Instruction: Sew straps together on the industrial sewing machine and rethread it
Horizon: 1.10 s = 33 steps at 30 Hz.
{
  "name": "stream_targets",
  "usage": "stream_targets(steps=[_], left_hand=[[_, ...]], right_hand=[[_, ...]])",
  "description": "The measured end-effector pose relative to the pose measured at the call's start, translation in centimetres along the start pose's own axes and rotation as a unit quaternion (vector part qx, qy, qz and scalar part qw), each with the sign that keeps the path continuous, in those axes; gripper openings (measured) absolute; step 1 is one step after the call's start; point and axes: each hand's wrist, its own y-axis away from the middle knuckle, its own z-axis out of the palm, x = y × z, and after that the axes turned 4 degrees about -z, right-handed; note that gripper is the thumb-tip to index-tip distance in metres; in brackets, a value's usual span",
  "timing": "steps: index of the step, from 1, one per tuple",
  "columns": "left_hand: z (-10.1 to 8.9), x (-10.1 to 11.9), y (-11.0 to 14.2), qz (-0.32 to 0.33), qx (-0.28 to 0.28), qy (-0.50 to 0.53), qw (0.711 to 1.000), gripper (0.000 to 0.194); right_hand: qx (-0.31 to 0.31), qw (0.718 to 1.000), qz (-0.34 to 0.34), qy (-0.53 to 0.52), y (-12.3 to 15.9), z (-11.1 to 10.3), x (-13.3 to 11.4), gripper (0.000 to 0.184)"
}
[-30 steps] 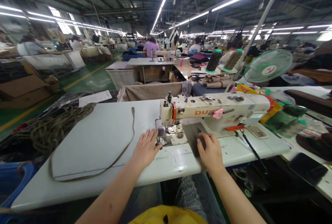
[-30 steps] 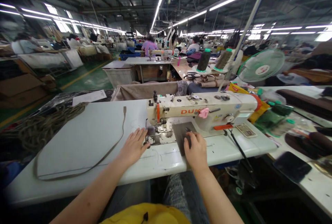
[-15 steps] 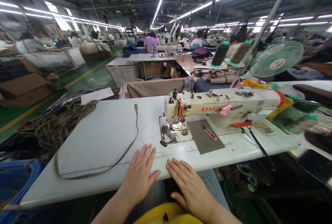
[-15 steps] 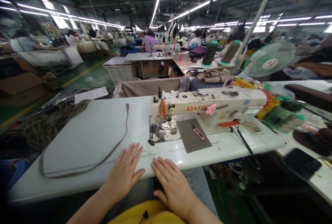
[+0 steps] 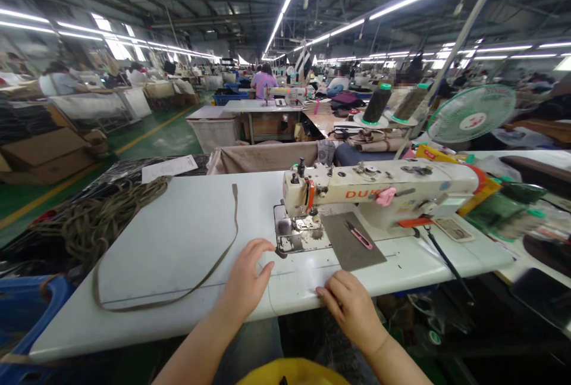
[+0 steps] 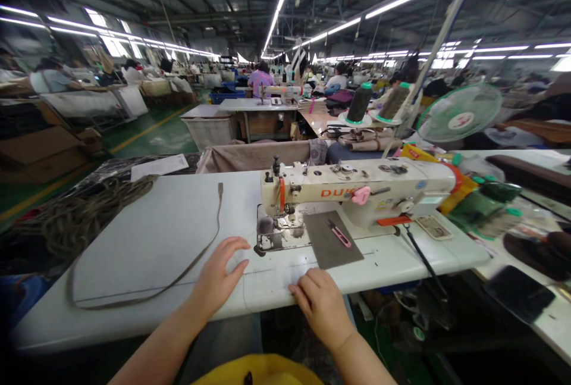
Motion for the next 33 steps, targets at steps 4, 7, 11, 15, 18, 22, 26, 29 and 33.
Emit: stream_targets(steps=[4, 7, 11, 15, 18, 22, 26, 29, 33], left_hand=[[2.9, -0.9, -4.2, -0.051, -0.030, -0.043, 0.997, 0.042], [4.7, -1.0, -7.1, -0.065, -0.053, -0.123, 0.989, 0.041], [6.6, -1.0, -9.3, -0.070, -0.034, -0.158, 0.984, 0.027], [7.5, -1.3, -9.6, -0.049, 0.003, -0.113, 0.992, 0.006], [7.5, -1.6, -8.8, -0.011, 0.003, -0.057, 0.998, 0.011], [7.2, -1.4, -7.5, 0.005, -0.038, 0.014, 0.999, 0.013], [6.9, -0.7, -6.9, 0.036, -0.104, -0.049, 0.993, 0.014], [6.7, -0.3, -6.9, 0.088, -0.137, -0.074, 0.984, 0.015], [6.5, -0.3, -7.1, 0.119, -0.160, -0.065, 0.978, 0.020]], right_hand=[[-0.017, 0.991, 0.097, -0.088, -1.5, 1.1, 0.1, 0.020], [-0.042, 0.985, 0.128, -0.110, -2.1, 1.5, 0.0, 0.011], [-0.062, 0.976, 0.162, -0.132, -2.7, 1.3, 0.2, 0.012], [-0.037, 0.959, 0.215, -0.178, -3.8, 1.5, 1.0, 0.012], [0.011, 0.947, 0.245, -0.207, -5.3, 2.4, 1.9, 0.013], [0.047, 0.939, 0.269, -0.212, -8.2, 4.5, 2.9, 0.015], [0.066, 0.924, 0.304, -0.223, -11.4, 7.0, 3.6, 0.024], [0.070, 0.916, 0.325, -0.227, -13.0, 8.2, 3.7, 0.018], [0.075, 0.911, 0.349, -0.208, -13.9, 8.8, 3.3, 0.015]])
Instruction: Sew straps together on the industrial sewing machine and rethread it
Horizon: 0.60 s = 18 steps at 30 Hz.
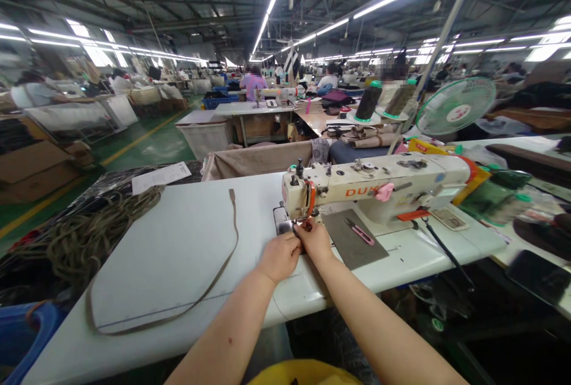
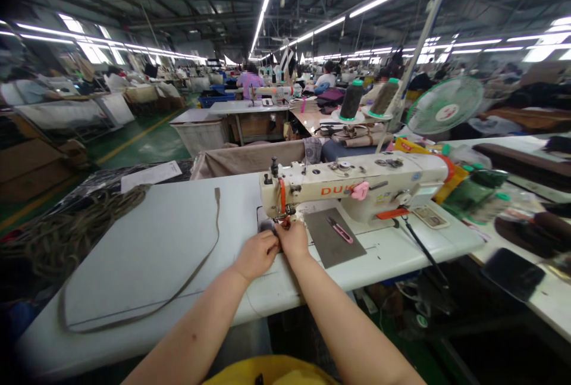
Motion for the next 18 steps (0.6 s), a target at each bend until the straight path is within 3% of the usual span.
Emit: stream_targets(steps=[12, 15, 18], left_hand=[[-0.3, 0.1, 0.0, -0.023, 0.006, 0.022, 0.999, 0.015], [-0.9, 0.2, 0.0, -0.019, 0.048, 0.036, 0.998, 0.014], [-1.4, -0.3, 0.1, -0.035, 0.127, 0.074, 0.988, 0.012]], right_hand=[[0.042, 0.998, 0.025, 0.048, -0.1, 0.9, -0.4, 0.024], [0.054, 0.997, 0.022, 0.048, -0.2, 1.1, -0.5, 0.026], [0.071, 0.996, 0.020, 0.041, -0.2, 1.2, -0.4, 0.029]])
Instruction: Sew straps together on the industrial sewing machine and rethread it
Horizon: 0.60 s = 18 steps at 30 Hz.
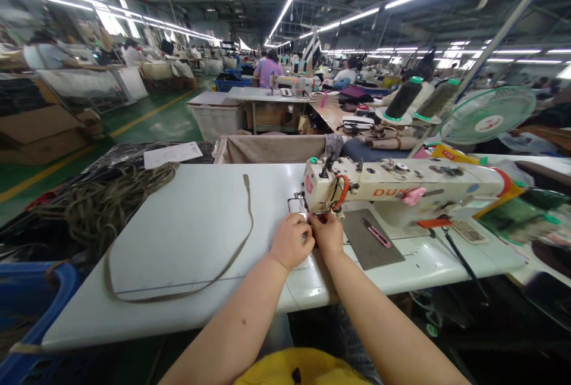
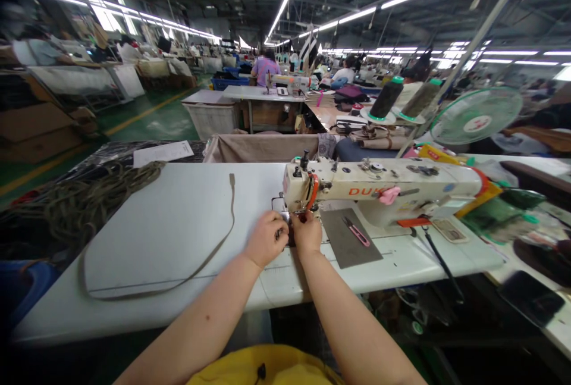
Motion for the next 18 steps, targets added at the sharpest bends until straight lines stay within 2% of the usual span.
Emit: stream_targets(steps=[4, 9, 18], left_hand=[[-0.4, -1.2, -0.2, -0.053, 0.068, 0.035, 0.996, 0.015], [-0.4, -2.1, -0.4, -0.095, 0.110, 0.042, 0.988, 0.014], [-0.3, -1.8, -0.5, -0.095, 0.140, 0.062, 0.984, 0.014]], right_hand=[[0.013, 1.000, 0.000, -0.017, 0.2, 0.0, 0.2, 0.032], [0.003, 0.999, 0.000, -0.046, 0.5, -0.4, 0.4, 0.037], [-0.133, 0.982, -0.031, -0.132, 2.6, -3.2, -0.1, 0.030]])
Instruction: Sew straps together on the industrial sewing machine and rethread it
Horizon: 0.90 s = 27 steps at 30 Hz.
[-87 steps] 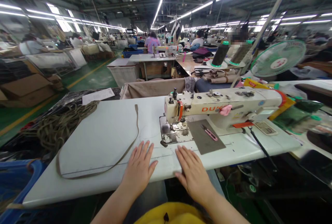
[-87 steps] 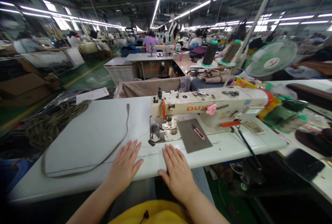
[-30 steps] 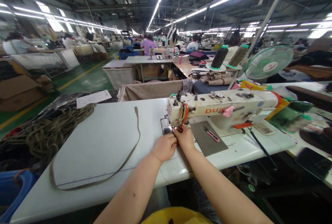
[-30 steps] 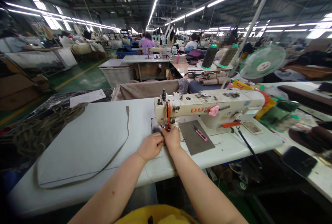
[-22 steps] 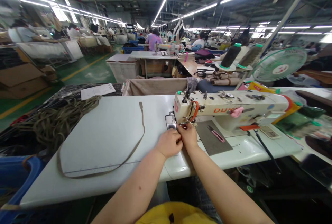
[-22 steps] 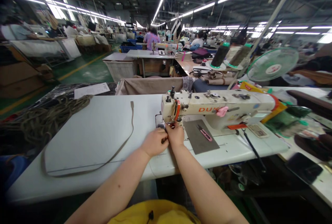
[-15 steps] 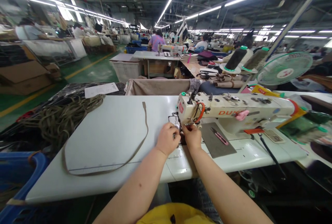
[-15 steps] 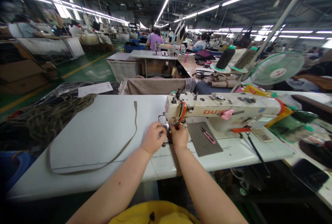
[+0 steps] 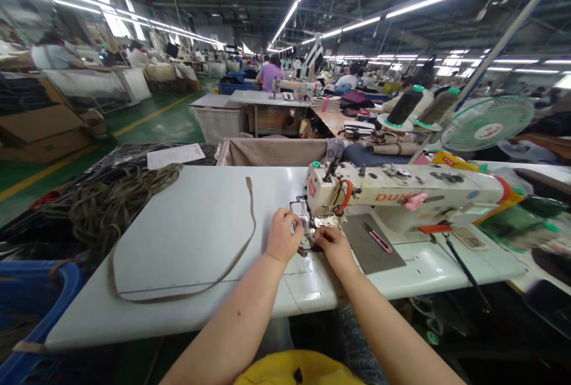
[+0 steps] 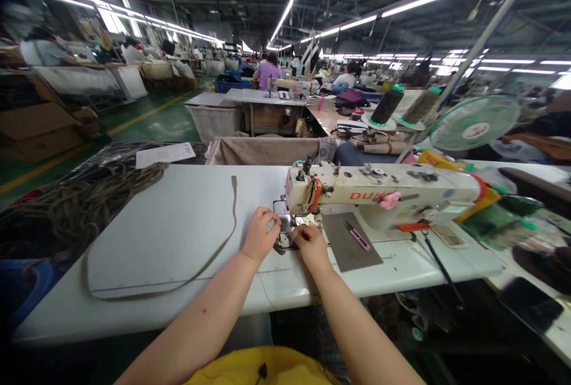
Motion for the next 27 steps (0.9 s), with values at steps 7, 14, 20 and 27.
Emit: stream_targets(steps=[7, 14, 20, 27], left_hand=[[-0.8, 2.1, 0.7, 0.074, 0.037, 0.000, 0.997, 0.023], [-1.3, 7.6, 1.3, 0.188, 0.054, -0.056, 0.979, 0.038], [-1.6, 11.0, -1.6, 0.217, 0.049, -0.120, 0.968, 0.035], [-0.9, 12.5, -4.4, 0.194, 0.028, -0.117, 0.974, 0.027]], right_hand=[[-0.119, 0.986, 0.070, -0.088, 2.9, -1.5, -0.7, 0.031], [-0.175, 0.980, 0.058, -0.077, 2.3, -1.0, 0.1, 0.026], [-0.123, 0.990, -0.048, -0.047, 2.0, -0.6, 0.7, 0.023], [-0.036, 0.966, -0.253, -0.037, 2.1, -1.2, 1.8, 0.016]])
